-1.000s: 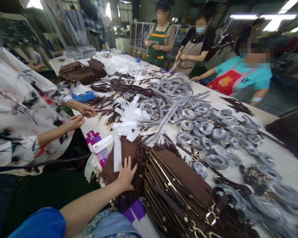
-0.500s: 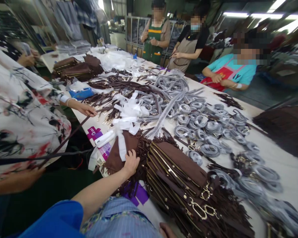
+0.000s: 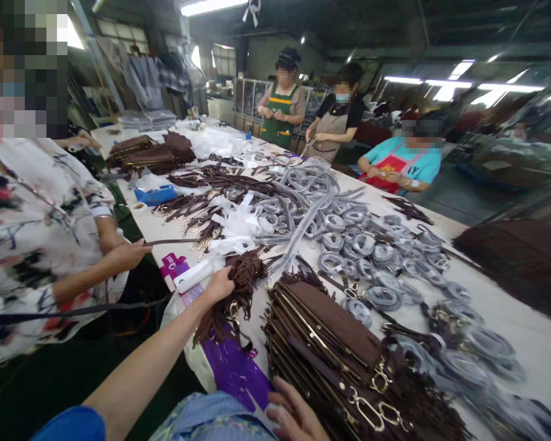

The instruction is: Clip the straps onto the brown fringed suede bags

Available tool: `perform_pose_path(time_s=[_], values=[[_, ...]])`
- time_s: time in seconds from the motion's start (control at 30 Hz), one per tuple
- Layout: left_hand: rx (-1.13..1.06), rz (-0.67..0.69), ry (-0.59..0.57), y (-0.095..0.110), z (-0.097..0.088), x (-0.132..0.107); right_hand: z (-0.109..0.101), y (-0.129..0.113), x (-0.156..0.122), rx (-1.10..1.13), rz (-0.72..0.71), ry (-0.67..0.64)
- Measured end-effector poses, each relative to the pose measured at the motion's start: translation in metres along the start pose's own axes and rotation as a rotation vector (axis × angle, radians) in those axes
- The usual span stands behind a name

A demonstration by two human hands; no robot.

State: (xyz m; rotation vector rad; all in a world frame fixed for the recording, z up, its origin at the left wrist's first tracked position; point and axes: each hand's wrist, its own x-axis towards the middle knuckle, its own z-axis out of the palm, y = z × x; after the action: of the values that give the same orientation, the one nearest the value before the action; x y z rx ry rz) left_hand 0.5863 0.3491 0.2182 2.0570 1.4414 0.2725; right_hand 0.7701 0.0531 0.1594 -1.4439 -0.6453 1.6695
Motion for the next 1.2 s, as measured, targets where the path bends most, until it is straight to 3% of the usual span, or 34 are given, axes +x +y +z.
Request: perform_pose_path(time_s=[0.07, 0.13, 0.27, 0.33, 0.4, 0.53, 0.67, 0.73, 0.9, 1.03, 1.2], values=[[-0.070, 0.021, 0.024, 0.015, -0.008, -0.008, 0.011, -0.032, 0.012, 0.086, -0.107, -0.047], [-0.122, 0.063, 0.021, 0.033, -0.001, -0.021, 0.023, -0.063, 0.025, 0.123, -0.232, -0.024], [-0.294, 0.124, -0.050, 0.061, 0.047, -0.052, 0.044, -0.094, 0.047, 0.000, -0.365, 0.042], [-0.460, 0.091, -0.104, 0.066, 0.070, -0.063, 0.049, -0.092, 0.054, -0.019, -0.351, 0.095], [-0.613, 0.097, -0.164, 0.067, 0.080, -0.068, 0.049, -0.086, 0.058, 0.035, -0.334, 0.174], [-0.813, 0.205, -0.402, 0.067, 0.072, -0.070, 0.041, -0.078, 0.062, 0.112, -0.317, 0.335], [-0.850, 0.262, -0.566, 0.063, 0.061, -0.069, 0.028, -0.078, 0.064, 0.207, -0.306, 0.382], [-0.888, 0.264, -0.576, 0.055, 0.060, -0.069, 0.019, -0.080, 0.064, 0.253, -0.253, 0.402], [-1.021, 0.135, -0.466, 0.036, 0.065, -0.076, -0.002, -0.104, 0.064, 0.278, -0.165, 0.440], [-1.066, 0.213, -0.568, 0.045, 0.080, -0.083, -0.002, -0.118, 0.062, 0.211, -0.094, 0.303], [-1.206, 0.250, -0.643, 0.055, 0.088, -0.087, 0.000, -0.107, 0.070, -0.063, -0.275, 0.362]])
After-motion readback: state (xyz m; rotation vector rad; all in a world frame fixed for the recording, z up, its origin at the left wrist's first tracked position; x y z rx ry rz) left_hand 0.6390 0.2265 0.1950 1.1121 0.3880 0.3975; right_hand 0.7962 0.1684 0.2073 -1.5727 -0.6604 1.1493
